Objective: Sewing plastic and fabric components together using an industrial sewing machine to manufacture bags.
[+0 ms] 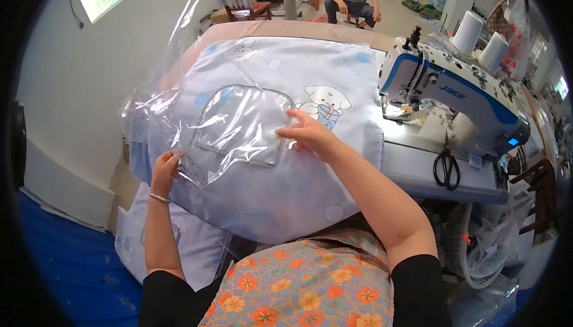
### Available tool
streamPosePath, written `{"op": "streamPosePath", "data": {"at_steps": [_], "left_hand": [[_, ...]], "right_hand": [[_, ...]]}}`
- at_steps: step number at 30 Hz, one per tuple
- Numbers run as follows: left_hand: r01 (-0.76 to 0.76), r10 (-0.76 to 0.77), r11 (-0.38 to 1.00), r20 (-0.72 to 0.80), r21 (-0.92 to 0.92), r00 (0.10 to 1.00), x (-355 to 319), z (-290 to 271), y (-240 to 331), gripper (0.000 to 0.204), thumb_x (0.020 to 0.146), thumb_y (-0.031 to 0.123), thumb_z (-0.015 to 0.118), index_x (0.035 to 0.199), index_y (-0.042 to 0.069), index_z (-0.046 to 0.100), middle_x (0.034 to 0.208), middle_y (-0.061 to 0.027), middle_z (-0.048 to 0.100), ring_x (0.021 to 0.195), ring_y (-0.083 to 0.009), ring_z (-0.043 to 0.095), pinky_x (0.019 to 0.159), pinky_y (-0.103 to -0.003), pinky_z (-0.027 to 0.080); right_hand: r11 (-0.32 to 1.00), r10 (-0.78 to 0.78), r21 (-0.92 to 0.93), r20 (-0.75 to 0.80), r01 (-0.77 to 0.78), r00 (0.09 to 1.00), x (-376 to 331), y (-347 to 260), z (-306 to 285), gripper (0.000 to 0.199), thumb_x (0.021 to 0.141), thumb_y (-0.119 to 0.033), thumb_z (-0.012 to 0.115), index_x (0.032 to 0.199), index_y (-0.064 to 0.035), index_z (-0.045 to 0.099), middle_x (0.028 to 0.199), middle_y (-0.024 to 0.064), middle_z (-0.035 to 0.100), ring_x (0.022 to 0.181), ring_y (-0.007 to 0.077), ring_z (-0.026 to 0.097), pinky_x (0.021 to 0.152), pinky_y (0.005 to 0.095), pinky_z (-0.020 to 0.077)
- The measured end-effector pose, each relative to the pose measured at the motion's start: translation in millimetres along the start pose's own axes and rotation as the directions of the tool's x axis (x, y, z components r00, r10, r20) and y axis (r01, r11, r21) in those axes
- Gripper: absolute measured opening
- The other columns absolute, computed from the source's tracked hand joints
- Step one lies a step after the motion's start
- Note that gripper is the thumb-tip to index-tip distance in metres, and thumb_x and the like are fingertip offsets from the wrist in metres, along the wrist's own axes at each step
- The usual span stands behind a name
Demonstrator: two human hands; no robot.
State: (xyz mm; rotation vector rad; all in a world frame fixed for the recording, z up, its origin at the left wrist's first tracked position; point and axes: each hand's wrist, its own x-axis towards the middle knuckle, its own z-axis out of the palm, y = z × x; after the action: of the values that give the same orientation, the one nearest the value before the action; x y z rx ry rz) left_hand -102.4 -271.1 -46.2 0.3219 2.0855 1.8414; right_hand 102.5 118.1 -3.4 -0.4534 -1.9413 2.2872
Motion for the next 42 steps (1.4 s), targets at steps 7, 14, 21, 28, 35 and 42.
{"op": "streamPosePath", "data": {"at_steps": [7,14,21,28,35,42], "left_hand": [[-0.132,0.248,0.779,-0.107,0.613,0.963,-26.6,-24.7,33.9,0.019,0.087,0.010,0.060,0.102,0.000,0.069,0.068,0.0000,0.059,0.056,-0.0138,0.052,0.054,-0.028,0.042],[-0.728,0.566,0.181,0.536,0.662,0.627,-40.9,136.7,128.2,0.041,0.080,0.016,0.070,0.118,0.002,0.065,0.128,-0.0207,0.057,0.119,-0.0400,0.052,0.101,-0.047,0.041],[-0.937,0.566,0.101,0.756,0.333,0.330,49.0,286.4,131.8,0.052,0.089,0.026,0.066,0.134,0.005,0.053,0.144,-0.0217,0.044,0.131,-0.0390,0.044,0.109,-0.047,0.036],[-0.830,0.154,-0.124,0.837,0.543,0.525,157.6,343.5,112.7,0.071,0.090,0.059,0.053,0.138,0.006,0.052,0.144,-0.0218,0.046,0.130,-0.0397,0.047,0.108,-0.046,0.037],[-0.800,-0.182,-0.151,0.780,0.580,0.599,202.1,458.0,162.8,0.073,0.087,0.067,0.049,0.103,0.000,0.072,0.108,-0.0222,0.069,0.105,-0.0368,0.065,0.092,-0.043,0.049],[-0.770,0.266,0.055,0.734,0.636,0.625,267.2,567.9,125.3,0.066,0.084,0.062,0.060,0.114,0.004,0.068,0.127,-0.0192,0.060,0.122,-0.0339,0.053,0.099,-0.041,0.046]], "right_hand": [[0.978,0.123,0.173,-0.040,-0.114,0.992,-78.5,16.0,5.7,0.015,0.089,-0.018,0.068,0.087,-0.0040,0.062,0.065,0.0022,0.057,0.049,0.0110,0.053,0.042,0.0246,0.0415],[0.958,0.243,-0.172,0.060,-0.230,0.968,-142.1,40.4,-22.8,0.041,0.092,-0.015,0.064,0.130,-0.0046,0.052,0.108,0.0108,0.066,0.093,0.0149,0.065,0.078,0.0276,0.0536],[0.850,-0.074,0.524,0.043,0.041,0.996,-49.9,26.4,-50.6,0.078,0.089,-0.016,0.066,0.153,-0.0080,0.023,0.133,0.0153,0.057,0.111,0.0224,0.063,0.093,0.0306,0.0490],[0.846,0.002,0.527,0.146,-0.080,0.989,-76.0,12.3,-66.4,0.063,0.091,-0.014,0.064,0.146,-0.0046,0.035,0.086,0.0054,0.061,0.076,0.0119,0.058,0.068,0.0259,0.0459],[0.795,0.216,0.567,0.064,-0.214,0.974,-48.5,0.0,-115.5,0.058,0.089,-0.011,0.062,0.141,-0.0017,0.038,0.080,0.0040,0.057,0.068,0.0103,0.053,0.061,0.0238,0.0430],[0.956,0.186,0.208,0.127,-0.209,0.974,-22.3,5.2,-124.3,0.040,0.091,-0.001,0.056,0.130,-0.0005,0.049,0.074,0.0004,0.054,0.063,0.0088,0.051,0.058,0.0234,0.0421]]}}
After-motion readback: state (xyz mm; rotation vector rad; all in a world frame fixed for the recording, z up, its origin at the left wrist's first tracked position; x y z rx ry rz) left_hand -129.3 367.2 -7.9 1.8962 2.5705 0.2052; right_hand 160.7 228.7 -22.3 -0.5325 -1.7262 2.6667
